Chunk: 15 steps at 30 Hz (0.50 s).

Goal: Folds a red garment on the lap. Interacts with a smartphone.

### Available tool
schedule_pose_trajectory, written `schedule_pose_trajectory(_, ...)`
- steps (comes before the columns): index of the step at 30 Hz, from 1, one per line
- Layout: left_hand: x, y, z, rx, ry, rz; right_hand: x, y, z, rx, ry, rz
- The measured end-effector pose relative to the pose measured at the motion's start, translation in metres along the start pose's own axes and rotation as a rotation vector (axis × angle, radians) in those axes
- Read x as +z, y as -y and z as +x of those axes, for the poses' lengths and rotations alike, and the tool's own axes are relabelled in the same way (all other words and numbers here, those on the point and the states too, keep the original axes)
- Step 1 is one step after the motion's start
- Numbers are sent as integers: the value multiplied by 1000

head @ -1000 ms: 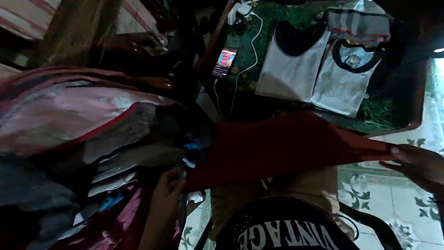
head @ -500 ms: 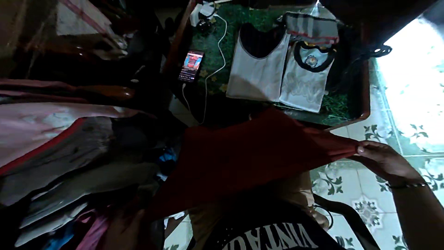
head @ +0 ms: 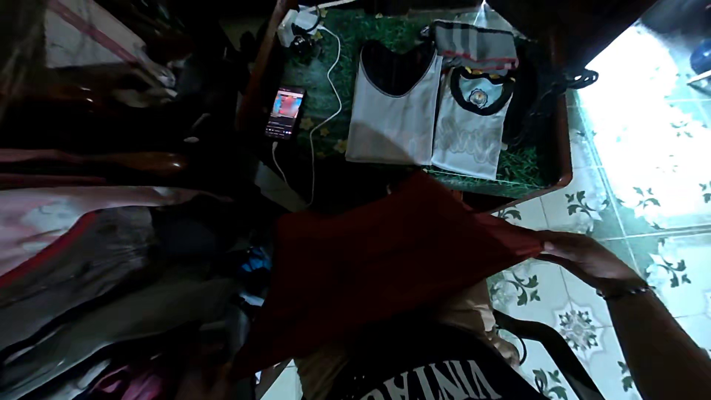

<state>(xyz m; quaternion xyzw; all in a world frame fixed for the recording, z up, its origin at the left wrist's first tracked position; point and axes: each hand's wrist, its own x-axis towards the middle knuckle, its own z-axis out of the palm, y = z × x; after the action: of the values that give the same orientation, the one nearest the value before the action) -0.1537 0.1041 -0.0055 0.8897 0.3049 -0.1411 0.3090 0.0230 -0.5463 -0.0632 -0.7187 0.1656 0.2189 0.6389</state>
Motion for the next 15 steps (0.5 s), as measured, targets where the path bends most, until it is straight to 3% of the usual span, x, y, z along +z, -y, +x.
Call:
schedule_pose_trajectory(3,27,-17,6,-54,-10,159,21,4,15,202,-30,-272)
schedule_pose_trajectory(5,42,-30,10,25,-49,216,32,6,31,245,2,-489)
schedule_pose_trajectory(7,52,-37,20,199,-118,193,46,14,47,222,14,-517)
schedule_pose_trajectory(10,66,-60,34,444,-219,100,76,30,66,117,68,-293)
schedule_pose_trajectory(15,105,-85,54,611,-262,185,121,38,93,-87,191,-403)
